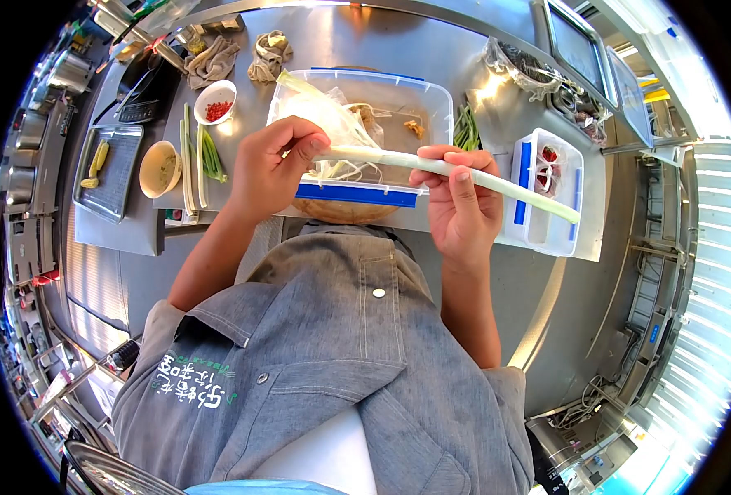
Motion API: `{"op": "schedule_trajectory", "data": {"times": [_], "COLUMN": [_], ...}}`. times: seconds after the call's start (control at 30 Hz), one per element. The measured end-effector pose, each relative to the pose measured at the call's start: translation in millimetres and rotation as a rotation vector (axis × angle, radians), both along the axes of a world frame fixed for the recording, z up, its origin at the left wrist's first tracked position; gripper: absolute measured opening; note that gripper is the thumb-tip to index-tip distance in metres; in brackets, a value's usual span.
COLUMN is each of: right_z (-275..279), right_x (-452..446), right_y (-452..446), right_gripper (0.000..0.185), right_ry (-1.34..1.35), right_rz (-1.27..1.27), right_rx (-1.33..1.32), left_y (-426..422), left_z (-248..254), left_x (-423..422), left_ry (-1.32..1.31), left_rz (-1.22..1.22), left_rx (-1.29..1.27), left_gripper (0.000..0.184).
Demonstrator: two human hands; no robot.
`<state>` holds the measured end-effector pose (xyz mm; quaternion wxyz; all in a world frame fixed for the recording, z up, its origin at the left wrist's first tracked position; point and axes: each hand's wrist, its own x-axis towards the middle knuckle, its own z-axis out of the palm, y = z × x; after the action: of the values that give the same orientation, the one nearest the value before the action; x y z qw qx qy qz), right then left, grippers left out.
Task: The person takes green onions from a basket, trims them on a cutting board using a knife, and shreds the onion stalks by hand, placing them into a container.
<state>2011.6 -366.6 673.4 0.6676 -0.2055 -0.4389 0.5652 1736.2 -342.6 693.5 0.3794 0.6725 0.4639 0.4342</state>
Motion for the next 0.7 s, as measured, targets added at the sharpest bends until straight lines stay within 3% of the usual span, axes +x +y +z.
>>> {"op": "schedule_trajectory", "data": {"times": [0.13, 0.2, 0.33, 0.5, 0.53, 0.7], "right_z": [-2, -1, 0, 1, 1, 2], "right_x": [4, 5, 6, 21, 21, 20], "right_y": [2, 2, 4, 4, 3, 6], "right_gripper": [0.018, 0.019, 0.019, 0.020, 0.020, 0.019], "right_ry": [-0.009, -0.051, -0.047, -0.032, -0.031, 0.012], "right_rz": [-0.005, -0.002, 0.007, -0.026, -0.028, -0.006], "right_rx": [0.030, 0.049, 0.069, 0.084, 0.082, 0.052], "left_y": [9, 13, 8, 11, 9, 12], "left_z": [-2, 6, 19, 11, 18, 14], "left_x": [4, 13, 16, -1, 0, -1], "left_ry": [-0.017, 0.160, 0.089, -0.059, -0.030, 0.049], "left_rz": [-0.037, -0.059, -0.148, -0.121, -0.104, -0.094], "left_rx": [0.139, 0.429, 0.160, -0.102, -0.058, 0.124], "left_gripper": [0.020, 0.031, 0.040, 0.026, 0.018, 0.016]}}
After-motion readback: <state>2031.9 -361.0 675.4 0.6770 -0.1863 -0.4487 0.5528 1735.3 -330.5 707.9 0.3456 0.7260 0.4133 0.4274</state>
